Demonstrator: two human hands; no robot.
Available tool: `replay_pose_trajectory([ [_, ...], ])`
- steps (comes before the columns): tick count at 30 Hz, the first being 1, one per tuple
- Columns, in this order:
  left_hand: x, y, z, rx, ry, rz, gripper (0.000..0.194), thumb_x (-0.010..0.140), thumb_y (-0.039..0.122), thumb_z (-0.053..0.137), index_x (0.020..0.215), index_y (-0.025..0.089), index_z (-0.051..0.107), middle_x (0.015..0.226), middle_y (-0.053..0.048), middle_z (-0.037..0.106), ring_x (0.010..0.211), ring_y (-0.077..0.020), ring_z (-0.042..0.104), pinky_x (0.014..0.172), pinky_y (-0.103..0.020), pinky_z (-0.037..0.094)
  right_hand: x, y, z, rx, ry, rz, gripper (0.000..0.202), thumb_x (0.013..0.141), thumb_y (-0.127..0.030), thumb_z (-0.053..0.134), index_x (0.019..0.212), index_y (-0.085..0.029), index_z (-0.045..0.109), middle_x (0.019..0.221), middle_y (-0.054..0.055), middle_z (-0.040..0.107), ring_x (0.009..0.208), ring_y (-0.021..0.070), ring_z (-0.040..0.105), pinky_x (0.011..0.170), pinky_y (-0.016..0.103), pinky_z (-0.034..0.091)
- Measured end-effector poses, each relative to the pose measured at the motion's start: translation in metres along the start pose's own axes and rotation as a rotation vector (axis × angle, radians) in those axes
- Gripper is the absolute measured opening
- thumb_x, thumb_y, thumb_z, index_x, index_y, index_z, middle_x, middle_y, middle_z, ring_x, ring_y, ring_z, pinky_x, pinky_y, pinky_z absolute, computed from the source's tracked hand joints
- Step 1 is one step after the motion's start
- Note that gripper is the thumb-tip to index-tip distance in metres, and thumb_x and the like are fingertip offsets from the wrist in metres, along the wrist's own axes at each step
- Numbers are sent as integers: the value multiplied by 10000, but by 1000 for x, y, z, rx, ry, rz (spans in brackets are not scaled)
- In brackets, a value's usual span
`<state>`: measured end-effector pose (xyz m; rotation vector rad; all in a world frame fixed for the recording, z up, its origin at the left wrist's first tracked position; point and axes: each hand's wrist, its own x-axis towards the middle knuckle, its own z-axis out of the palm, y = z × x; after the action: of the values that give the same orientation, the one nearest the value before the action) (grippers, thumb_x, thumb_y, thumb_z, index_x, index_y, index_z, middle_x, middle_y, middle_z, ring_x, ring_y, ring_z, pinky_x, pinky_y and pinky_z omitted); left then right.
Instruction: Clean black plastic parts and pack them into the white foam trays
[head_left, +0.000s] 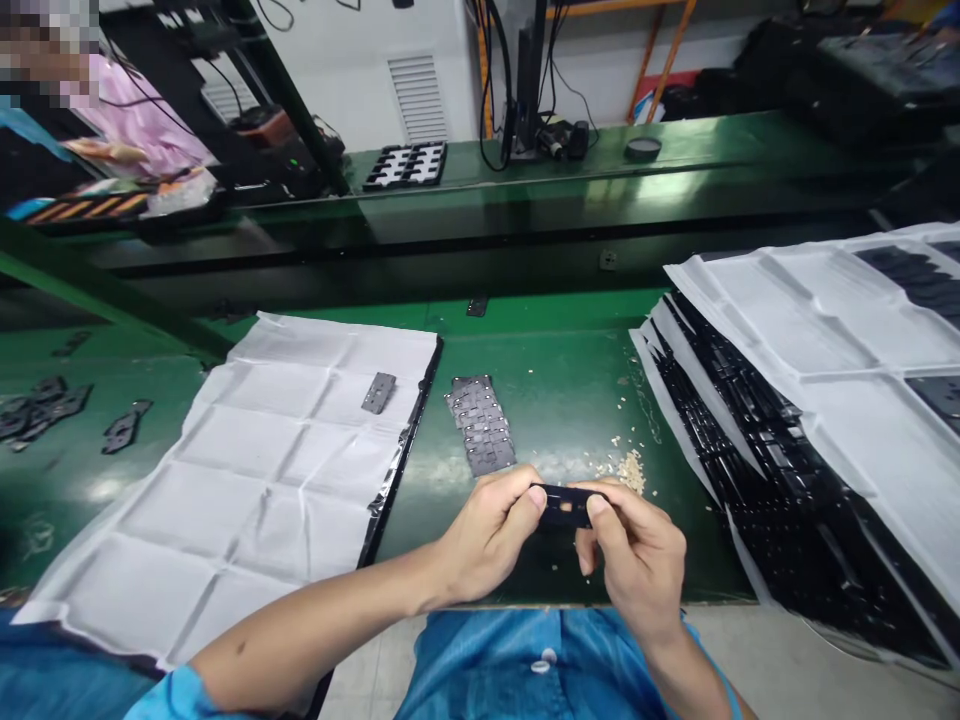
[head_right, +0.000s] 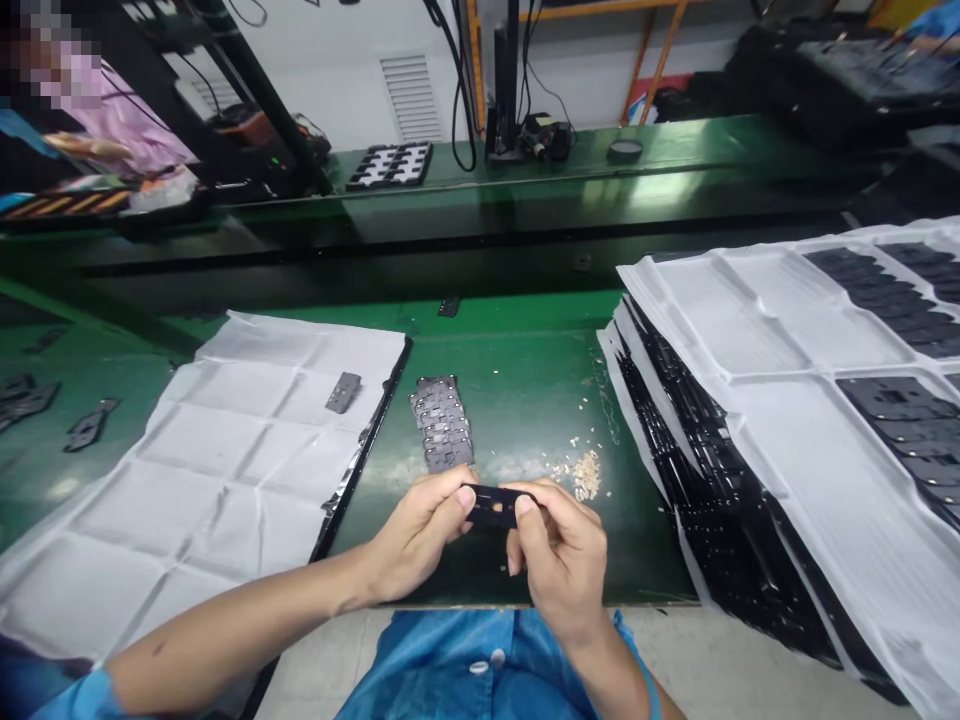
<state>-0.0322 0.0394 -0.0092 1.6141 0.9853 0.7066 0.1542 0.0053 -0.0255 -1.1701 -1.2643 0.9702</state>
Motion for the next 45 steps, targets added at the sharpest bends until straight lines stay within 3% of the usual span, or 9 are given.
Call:
replay_pose_trajectory([
  [6, -4, -2, -3, -13, -49, 24, 363, 1117, 423, 373, 854, 195, 476, 754, 12, 503, 653, -136, 459, 649, -284, 359, -2, 5, 1, 21, 5, 28, 210, 1065, -262, 590, 1044, -204, 791, 518, -57, 593, 347, 113, 564, 421, 246, 470],
  [24, -8, -13, -3, -36, -22, 74, 309, 1130, 368, 354, 904, 200, 480, 773, 21, 495, 675, -133, 456, 669, -278, 365, -5, 4, 6, -34, -15, 25, 226, 1062, -257, 568, 1049, -212, 789, 528, -54, 607, 378, 113, 545, 466, 253, 471],
  [32, -7, -14, 0, -14, 14, 17, 362, 1134, 417, 336, 892, 199, 495, 737, 22, 477, 656, -134, 462, 637, -264, 373, -6, 5, 5, -27, -49, 15, 229, 1062, -226, 567, 1093, -202, 792, 562, -49, 605, 384, 111, 558, 474, 262, 477],
  [39, -8, -13, 1, -83, 45, 4, 377, 1126, 427, 351, 868, 193, 495, 717, 31, 436, 646, -125, 430, 605, -251, 345, -6, 3, 5, -20, -77, -36, 253, 1068, -167, 543, 1144, -220, 779, 736, -19, 649, 409, 76, 564, 451, 241, 462],
  [42, -8, -12, 3, -169, 69, -65, 381, 1106, 435, 367, 842, 191, 495, 717, 27, 431, 648, -126, 411, 581, -246, 326, -8, 3, 4, -40, -113, -75, 301, 1066, -126, 529, 1221, -242, 759, 818, -5, 651, 443, 69, 573, 456, 235, 462],
  [45, -7, -10, 5, -309, 96, -188, 341, 1061, 390, 396, 792, 196, 479, 675, 37, 413, 621, -121, 372, 559, -240, 304, -10, 5, 3, -120, -157, -175, 365, 1042, -83, 541, 1311, -246, 725, 862, 11, 650, 529, 95, 610, 559, 266, 522],
])
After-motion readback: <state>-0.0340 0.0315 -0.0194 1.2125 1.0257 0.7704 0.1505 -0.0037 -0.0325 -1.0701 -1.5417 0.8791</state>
